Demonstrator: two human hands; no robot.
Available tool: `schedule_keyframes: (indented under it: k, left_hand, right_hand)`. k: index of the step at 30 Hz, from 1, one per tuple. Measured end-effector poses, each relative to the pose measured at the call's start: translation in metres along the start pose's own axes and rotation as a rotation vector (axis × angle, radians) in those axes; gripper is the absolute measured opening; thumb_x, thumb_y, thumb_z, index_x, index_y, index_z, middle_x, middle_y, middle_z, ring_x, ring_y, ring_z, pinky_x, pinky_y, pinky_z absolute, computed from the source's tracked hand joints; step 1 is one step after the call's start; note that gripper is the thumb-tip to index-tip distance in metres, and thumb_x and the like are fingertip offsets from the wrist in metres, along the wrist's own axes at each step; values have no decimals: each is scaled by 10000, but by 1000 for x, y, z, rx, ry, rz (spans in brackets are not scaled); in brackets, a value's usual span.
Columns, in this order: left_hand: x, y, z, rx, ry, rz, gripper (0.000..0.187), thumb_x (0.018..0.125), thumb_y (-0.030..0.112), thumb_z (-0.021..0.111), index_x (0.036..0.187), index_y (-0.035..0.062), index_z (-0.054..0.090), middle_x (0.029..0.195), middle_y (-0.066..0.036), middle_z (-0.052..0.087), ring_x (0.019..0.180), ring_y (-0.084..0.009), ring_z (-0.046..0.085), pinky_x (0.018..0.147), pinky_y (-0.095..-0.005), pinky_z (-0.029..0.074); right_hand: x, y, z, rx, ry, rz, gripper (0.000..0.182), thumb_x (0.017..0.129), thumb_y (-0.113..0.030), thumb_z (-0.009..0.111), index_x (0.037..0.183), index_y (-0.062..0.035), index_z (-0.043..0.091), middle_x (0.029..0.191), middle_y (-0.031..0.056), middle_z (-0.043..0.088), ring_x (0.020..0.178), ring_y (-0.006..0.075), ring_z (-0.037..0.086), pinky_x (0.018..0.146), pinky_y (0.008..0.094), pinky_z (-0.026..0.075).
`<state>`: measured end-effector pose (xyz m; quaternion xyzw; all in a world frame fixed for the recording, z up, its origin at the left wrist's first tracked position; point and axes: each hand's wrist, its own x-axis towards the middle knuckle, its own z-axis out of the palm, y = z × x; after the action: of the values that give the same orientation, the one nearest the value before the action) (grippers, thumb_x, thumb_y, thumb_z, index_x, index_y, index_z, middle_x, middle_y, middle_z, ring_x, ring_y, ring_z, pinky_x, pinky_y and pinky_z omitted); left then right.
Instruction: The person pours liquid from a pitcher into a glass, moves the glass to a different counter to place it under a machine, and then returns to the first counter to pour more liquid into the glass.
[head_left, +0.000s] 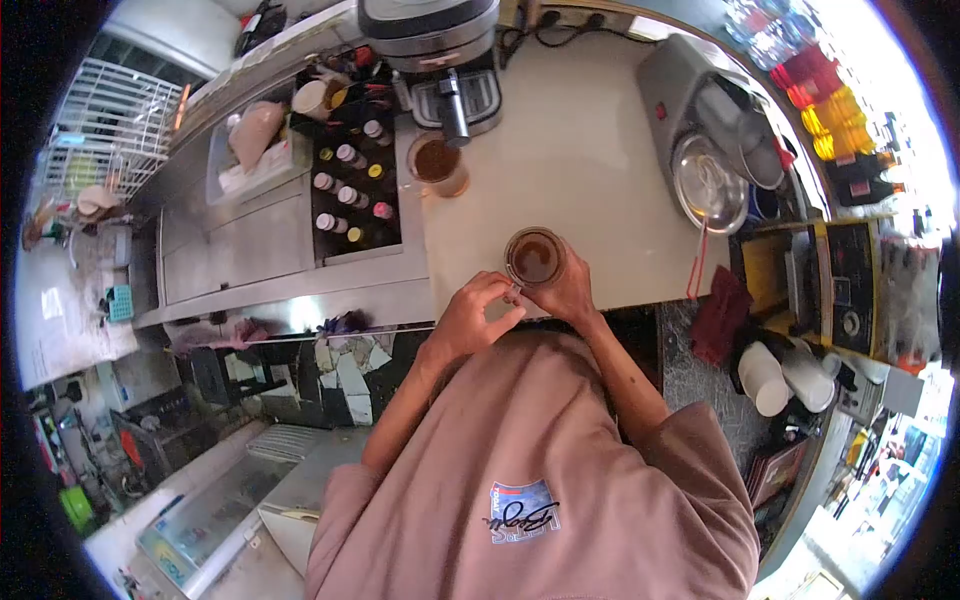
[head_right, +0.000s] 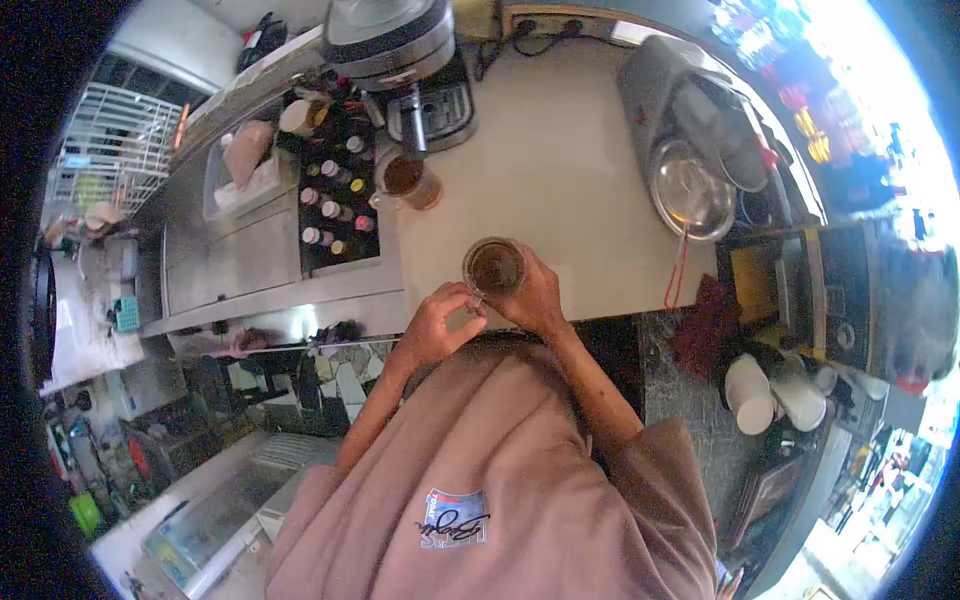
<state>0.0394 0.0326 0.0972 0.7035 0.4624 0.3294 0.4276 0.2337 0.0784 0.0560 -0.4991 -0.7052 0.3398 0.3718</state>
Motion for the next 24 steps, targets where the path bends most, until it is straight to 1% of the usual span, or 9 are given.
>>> schedule_keyframes:
  k: [5,7,11,13,15,20,22,23,24]
  left_hand:
    - [-12,-15,-18,43,93,-42,157,839,142,722,902,14,658,983,-137,662,984,-318,633,911,-407,493]
    - [-17,-20,-21,51,129,-55,162,838,142,721,902,8,655,977,-138,661,982,-320,632,913,-409,493]
    - [-21,-21,-31,55,162,-94,177,838,140,721,903,-6,644,958,-144,656,972,-326,630,899,-416,495]
    - [-25,-30,-32,30,172,-110,177,839,136,721,904,-7,640,949,-146,653,963,-323,630,885,-412,496]
    - [-27,-33,-33,3,181,-128,177,840,132,721,906,-8,635,939,-148,651,955,-321,631,872,-407,497]
    - [-27,-31,-39,43,213,-95,172,840,124,727,894,-11,636,919,-144,644,932,-303,635,855,-377,494]
    - [-26,-31,-41,30,219,-109,177,844,131,727,884,-15,635,915,-146,652,919,-301,643,843,-378,499]
    - [-25,-31,-41,18,223,-125,184,848,138,726,874,-19,634,910,-147,661,906,-300,652,831,-378,503]
    - [-25,-33,-40,14,225,-124,184,848,138,726,874,-19,634,910,-147,661,906,-300,652,831,-378,503]
  right_hand:
    - [25,-8,26,48,-86,10,739,652,-307,929,1250,-49,580,1156,143,687,1061,312,681,895,417,559]
    - [33,-12,33,-26,-156,-28,771,635,-326,932,1258,-47,574,1160,147,686,1054,320,681,892,421,559]
    - [36,-5,54,-5,-155,6,803,623,-333,931,1273,-42,560,1163,153,687,1057,334,678,892,433,555]
    - [39,-4,59,-26,-162,-65,812,630,-330,926,1285,-35,546,1161,155,689,1064,344,676,894,443,552]
    - [43,-5,62,-35,-180,-64,807,637,-334,923,1285,-37,545,1166,156,688,1067,346,674,895,446,552]
    - [46,-4,68,-45,-187,-90,793,650,-343,914,1283,-44,541,1161,160,687,1063,347,676,881,449,557]
    - [48,-7,67,1,-228,-69,790,655,-338,907,1283,-41,533,1195,173,663,1099,366,649,920,464,530]
    - [49,-4,68,-4,-230,-69,790,655,-338,907,1283,-41,533,1195,173,663,1099,366,649,920,464,530]
    - [50,1,70,29,-231,-106,796,657,-345,905,1287,-35,529,1214,180,648,1122,377,629,947,471,508]
